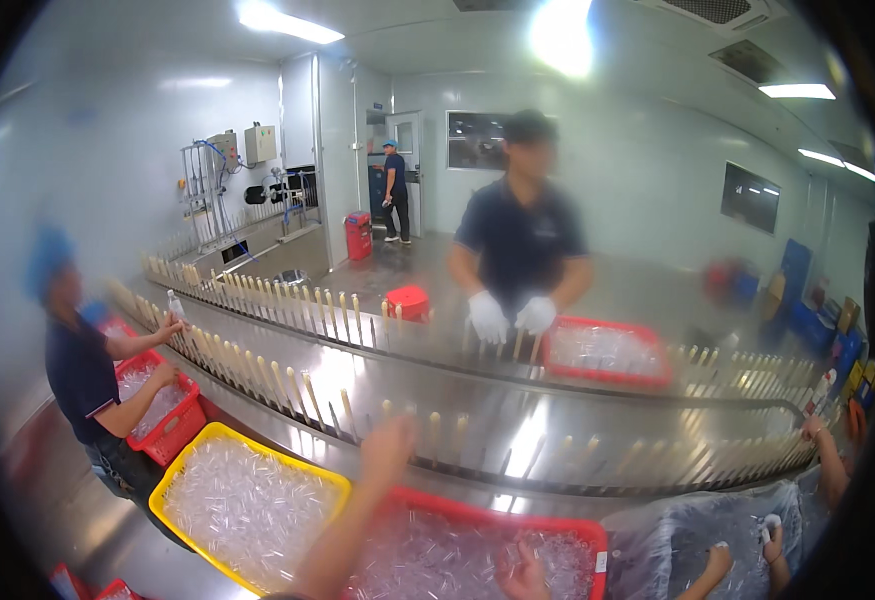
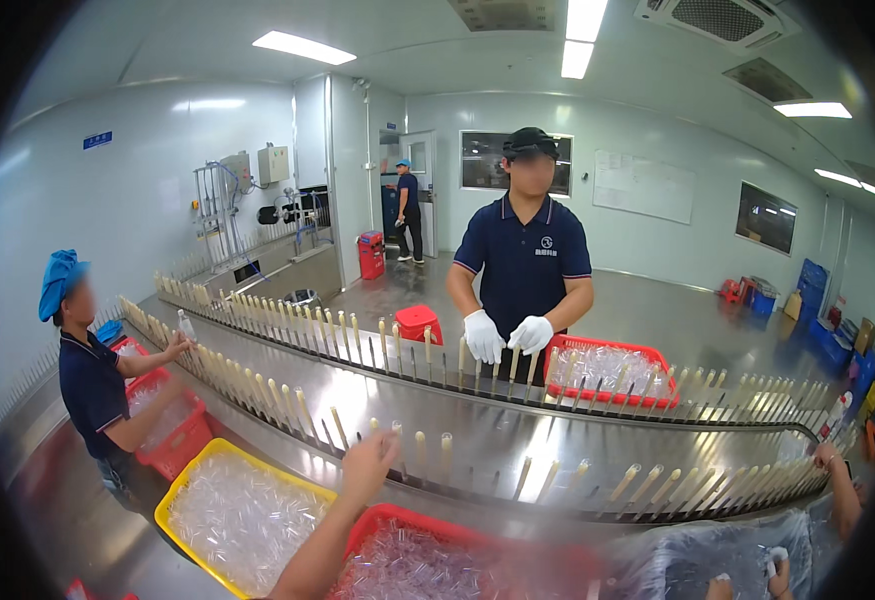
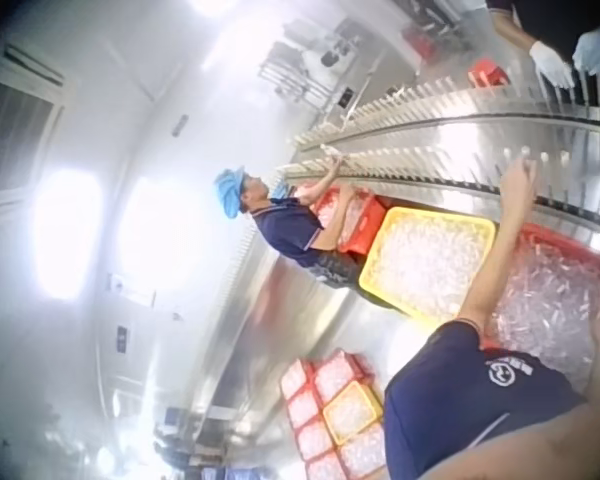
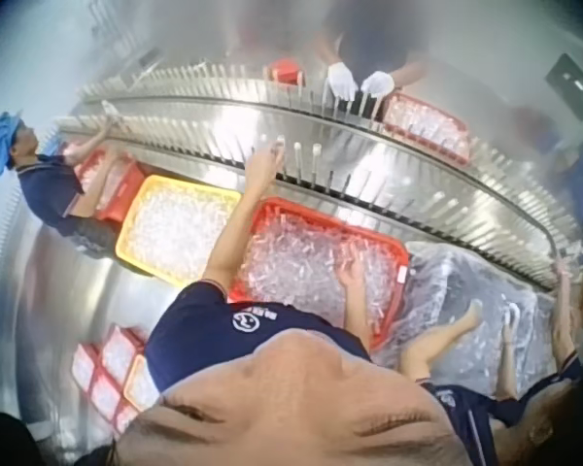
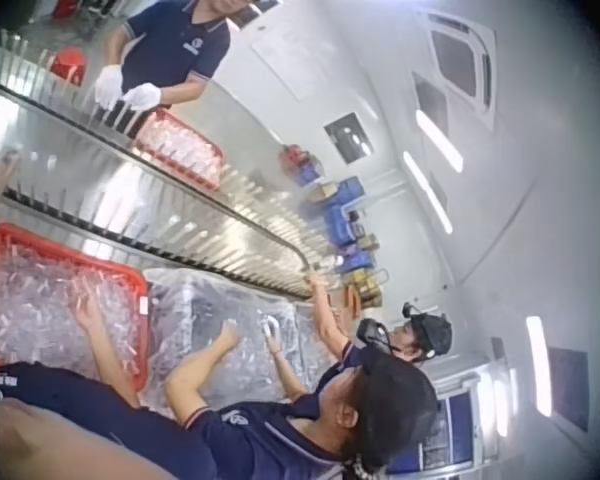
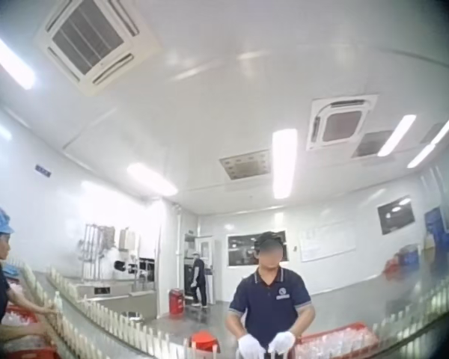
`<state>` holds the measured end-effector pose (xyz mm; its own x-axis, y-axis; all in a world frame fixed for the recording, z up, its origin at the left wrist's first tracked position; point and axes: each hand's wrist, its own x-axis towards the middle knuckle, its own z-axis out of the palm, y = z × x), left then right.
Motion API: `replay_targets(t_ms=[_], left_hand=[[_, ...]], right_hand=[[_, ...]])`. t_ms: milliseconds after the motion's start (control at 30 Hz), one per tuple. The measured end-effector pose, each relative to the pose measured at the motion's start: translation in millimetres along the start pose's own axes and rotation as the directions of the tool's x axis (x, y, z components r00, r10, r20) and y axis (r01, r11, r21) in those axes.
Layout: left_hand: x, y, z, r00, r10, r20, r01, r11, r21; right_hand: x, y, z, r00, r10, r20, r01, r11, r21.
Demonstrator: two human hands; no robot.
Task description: The person picks transparent plastic tubes from a tray and places them onto pins on a conveyor line by hand.
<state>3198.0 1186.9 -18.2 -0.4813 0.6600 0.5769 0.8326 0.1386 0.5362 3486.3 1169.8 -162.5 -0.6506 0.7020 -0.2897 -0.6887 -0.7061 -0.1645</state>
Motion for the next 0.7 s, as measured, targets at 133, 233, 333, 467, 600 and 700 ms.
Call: replay_targets(t_ms=[133, 233, 333, 467, 600, 700], left_hand=[[33, 18, 23, 0.949, 0.019, 0.315, -0.099, 0.966, 0.238], [42, 30, 51, 0.954, -0.065, 0.291, -0.006, 0.972, 0.236], [45, 44, 64, 0.938, 0.047, 0.344, -0.121, 0.973, 0.197], [46, 85, 70, 0.955, 0.013, 0.297, -0.077, 0.976, 0.202], [64, 81, 86, 0.916, -0.027, 0.4, -0.096, 0.954, 0.284], [76, 82, 96, 0.85, -0.036, 0.525, -0.098, 0.969, 0.225]], right_hand=[[12, -3, -45, 0.997, 0.028, -0.072, -0.033, 0.997, -0.069], [19, -14, -65, 0.992, 0.038, -0.124, -0.054, 0.991, -0.125], [15, -23, -69, 0.993, 0.044, -0.112, -0.052, 0.996, -0.071], [7, -37, -74, 0.996, 0.026, -0.084, -0.024, 1.0, 0.02], [5, -46, -60, 0.999, -0.005, 0.034, -0.002, 0.979, 0.204], [-2, -50, -28, 0.967, -0.254, -0.035, 0.256, 0.963, 0.084]])
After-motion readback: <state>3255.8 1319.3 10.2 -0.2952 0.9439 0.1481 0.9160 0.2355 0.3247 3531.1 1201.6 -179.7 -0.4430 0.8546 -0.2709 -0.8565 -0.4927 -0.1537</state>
